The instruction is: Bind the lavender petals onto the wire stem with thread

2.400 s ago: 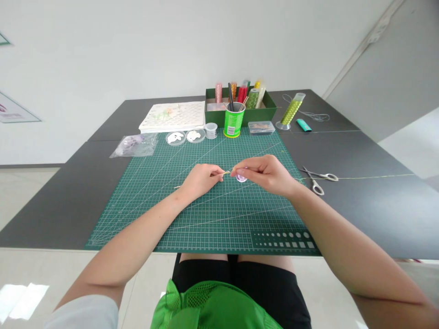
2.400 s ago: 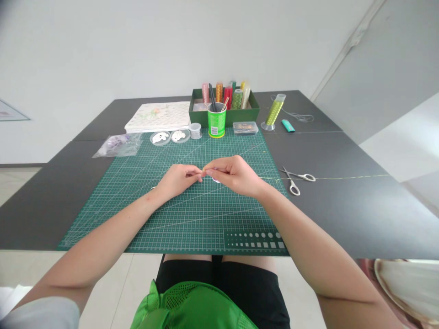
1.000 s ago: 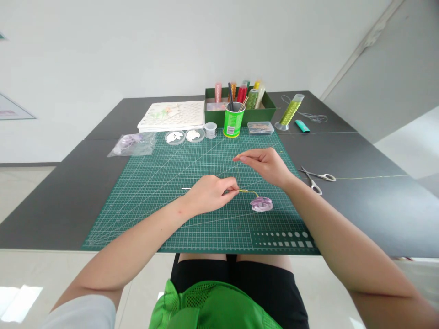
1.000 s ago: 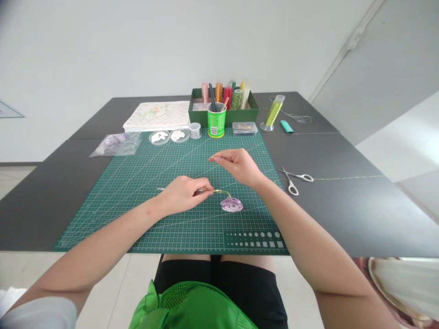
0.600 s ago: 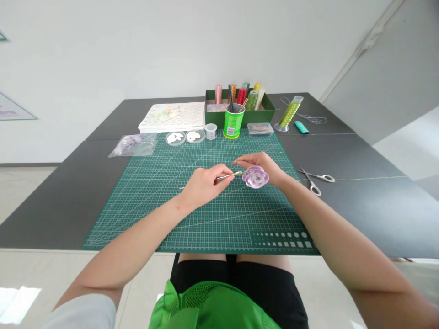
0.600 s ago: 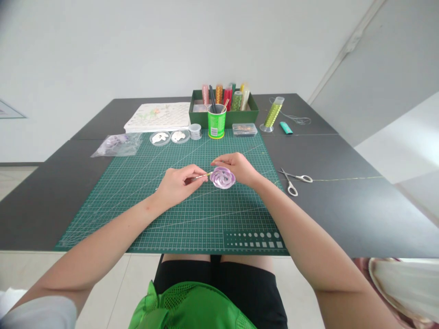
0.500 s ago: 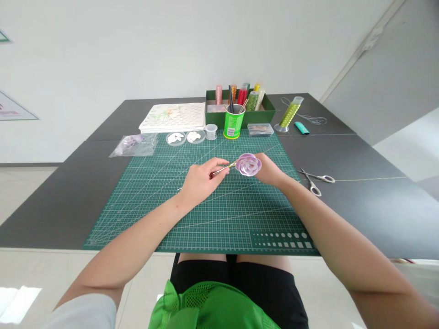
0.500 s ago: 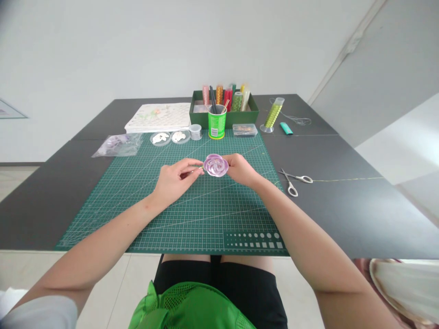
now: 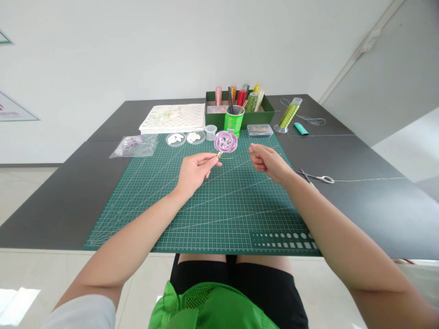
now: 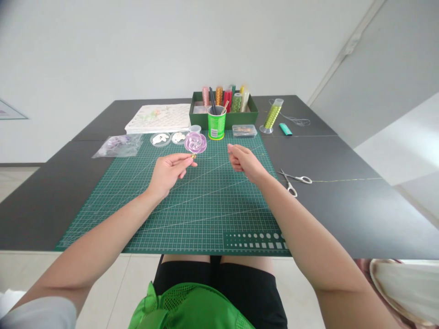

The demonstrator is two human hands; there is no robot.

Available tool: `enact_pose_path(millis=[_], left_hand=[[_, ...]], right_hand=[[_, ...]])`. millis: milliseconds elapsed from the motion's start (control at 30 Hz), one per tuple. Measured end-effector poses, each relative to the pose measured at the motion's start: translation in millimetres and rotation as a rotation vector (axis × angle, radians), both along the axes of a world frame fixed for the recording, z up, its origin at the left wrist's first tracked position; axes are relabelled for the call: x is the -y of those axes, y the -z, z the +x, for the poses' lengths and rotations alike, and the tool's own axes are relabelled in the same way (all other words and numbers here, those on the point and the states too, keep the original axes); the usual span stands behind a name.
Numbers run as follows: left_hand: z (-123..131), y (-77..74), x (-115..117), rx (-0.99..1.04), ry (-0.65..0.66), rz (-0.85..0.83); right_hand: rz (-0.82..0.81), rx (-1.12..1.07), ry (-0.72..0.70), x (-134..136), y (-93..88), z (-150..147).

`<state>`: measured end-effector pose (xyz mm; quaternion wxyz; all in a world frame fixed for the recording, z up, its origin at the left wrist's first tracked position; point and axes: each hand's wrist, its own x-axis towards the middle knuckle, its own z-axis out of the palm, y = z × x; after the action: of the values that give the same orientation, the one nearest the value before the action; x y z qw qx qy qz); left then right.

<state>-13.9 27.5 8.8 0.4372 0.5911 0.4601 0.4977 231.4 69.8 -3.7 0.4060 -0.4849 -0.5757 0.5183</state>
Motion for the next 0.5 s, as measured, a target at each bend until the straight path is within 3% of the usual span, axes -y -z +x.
enact_pose_path(millis=[133, 233, 367, 500], left_hand=[[2, -0.1, 2, 0.031, 0.026, -0.065], [4, 0.8, 4, 0.042, 0.039, -0.088], [8, 2.4, 5, 0.041, 0.061, -0.091], [12, 4.7, 8, 0.055, 0.077, -0.086]], right_hand=[[0.188, 0.482, 0.316, -6, 9.3, 2], [0.388, 0.592, 0.370, 1, 11.3, -6], [0.559, 0.370, 0.157, 19, 7.0, -25], [0.385, 0.013, -0.172, 40, 0.5, -45]])
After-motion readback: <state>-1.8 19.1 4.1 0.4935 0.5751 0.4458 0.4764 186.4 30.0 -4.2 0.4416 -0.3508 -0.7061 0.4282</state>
